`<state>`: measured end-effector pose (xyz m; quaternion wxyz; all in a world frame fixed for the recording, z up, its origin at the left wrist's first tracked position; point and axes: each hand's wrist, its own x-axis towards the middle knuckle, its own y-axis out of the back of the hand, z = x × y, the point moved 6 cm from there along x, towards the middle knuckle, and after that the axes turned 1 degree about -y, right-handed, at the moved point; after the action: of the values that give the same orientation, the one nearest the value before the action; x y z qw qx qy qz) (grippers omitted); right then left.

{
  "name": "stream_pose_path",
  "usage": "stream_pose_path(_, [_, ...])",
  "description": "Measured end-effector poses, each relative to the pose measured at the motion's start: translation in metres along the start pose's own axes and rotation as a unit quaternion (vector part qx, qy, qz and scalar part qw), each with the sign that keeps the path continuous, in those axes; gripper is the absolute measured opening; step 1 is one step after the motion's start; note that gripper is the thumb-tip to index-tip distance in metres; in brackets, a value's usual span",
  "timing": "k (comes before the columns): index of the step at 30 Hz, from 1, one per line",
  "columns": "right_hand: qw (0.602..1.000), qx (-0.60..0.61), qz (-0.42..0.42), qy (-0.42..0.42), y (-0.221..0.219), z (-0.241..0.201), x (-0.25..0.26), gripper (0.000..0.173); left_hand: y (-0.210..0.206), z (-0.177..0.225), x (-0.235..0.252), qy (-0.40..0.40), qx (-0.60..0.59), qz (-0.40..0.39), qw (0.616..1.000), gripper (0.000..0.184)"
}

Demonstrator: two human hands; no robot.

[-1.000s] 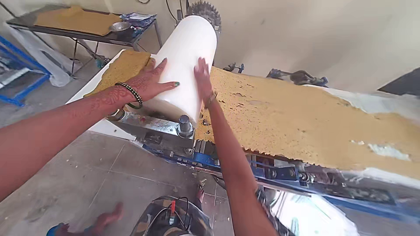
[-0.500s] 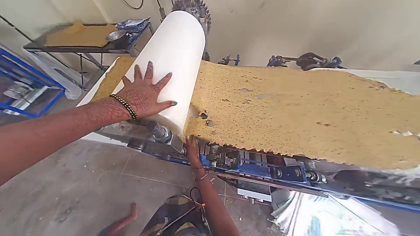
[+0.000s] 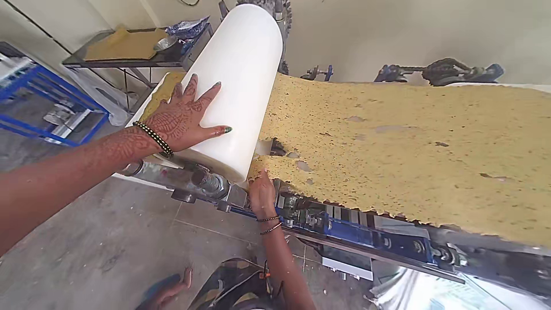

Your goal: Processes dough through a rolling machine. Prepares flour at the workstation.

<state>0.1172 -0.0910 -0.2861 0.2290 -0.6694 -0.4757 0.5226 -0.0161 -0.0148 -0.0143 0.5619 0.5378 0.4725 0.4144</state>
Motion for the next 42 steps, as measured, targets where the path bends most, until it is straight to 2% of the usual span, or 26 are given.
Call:
stream_pose_path(6, [0.993,0.111,-0.040,-0.023,-0.008,-0.032,-0.013,0.034,0.001,-0.023,0.000,-0.026,-0.062,0.014,0.998,0.103])
stream_pose_path(8, [0.994,0.107,-0.038,-0.006,-0.004,-0.040,-0.021,0.024,0.002,-0.028,-0.001,-0.038,-0.084,0.018,0.996,0.099])
stream_pose_path(9, [0.996,0.079,-0.025,0.013,0.002,-0.041,-0.026,0.020,0.001,-0.032,-0.001,-0.043,-0.091,0.018,0.995,0.098])
stream_pose_path(10, [0.999,0.029,-0.015,0.040,0.010,-0.039,-0.030,0.025,0.000,-0.036,0.000,-0.048,-0.098,0.016,0.994,0.097])
stream_pose_path(12, [0.985,-0.151,0.009,0.087,0.036,-0.026,-0.036,0.046,-0.001,-0.044,-0.001,-0.055,-0.108,0.011,0.993,0.097])
stream_pose_path(14, [0.949,-0.306,0.016,0.072,0.069,0.000,-0.022,0.059,-0.001,-0.048,-0.001,-0.050,-0.119,0.003,0.992,0.094])
stream_pose_path(16, [0.929,-0.363,0.047,0.051,0.100,0.024,0.008,0.052,0.000,-0.048,-0.002,-0.033,-0.123,-0.004,0.992,0.088])
stream_pose_path(18, [0.932,-0.350,0.068,0.059,0.120,0.036,0.032,0.046,-0.001,-0.043,-0.004,-0.020,-0.103,-0.001,0.994,0.077])
stream_pose_path(21, [0.927,-0.356,0.077,0.093,0.113,0.036,0.034,0.038,0.003,-0.032,0.000,-0.017,-0.075,0.021,0.997,0.067])
stream_pose_path(26, [0.840,-0.516,0.054,0.158,0.053,0.016,-0.010,0.024,0.003,-0.035,0.005,-0.019,-0.118,0.014,0.993,0.067])
stream_pose_path(29, [0.868,-0.467,0.094,0.142,0.054,0.011,-0.004,0.025,0.002,-0.047,0.004,-0.026,-0.127,0.013,0.991,0.066])
stream_pose_path(32, [0.898,-0.411,0.088,0.126,0.072,0.013,0.005,0.037,-0.002,-0.059,0.005,-0.033,-0.139,0.013,0.990,0.066])
stream_pose_path(35, [0.886,-0.444,0.048,0.125,0.058,0.013,-0.001,0.036,-0.007,-0.074,0.008,-0.036,-0.148,0.014,0.988,0.066])
stream_pose_path(38, [0.881,-0.460,0.053,0.095,0.043,0.012,-0.008,0.045,-0.016,-0.092,0.010,-0.027,-0.151,0.007,0.988,0.066])
stream_pose_path(42, [0.961,-0.255,0.064,0.085,0.045,0.010,-0.007,0.051,-0.019,-0.106,0.008,-0.021,-0.145,0.020,0.989,0.063])
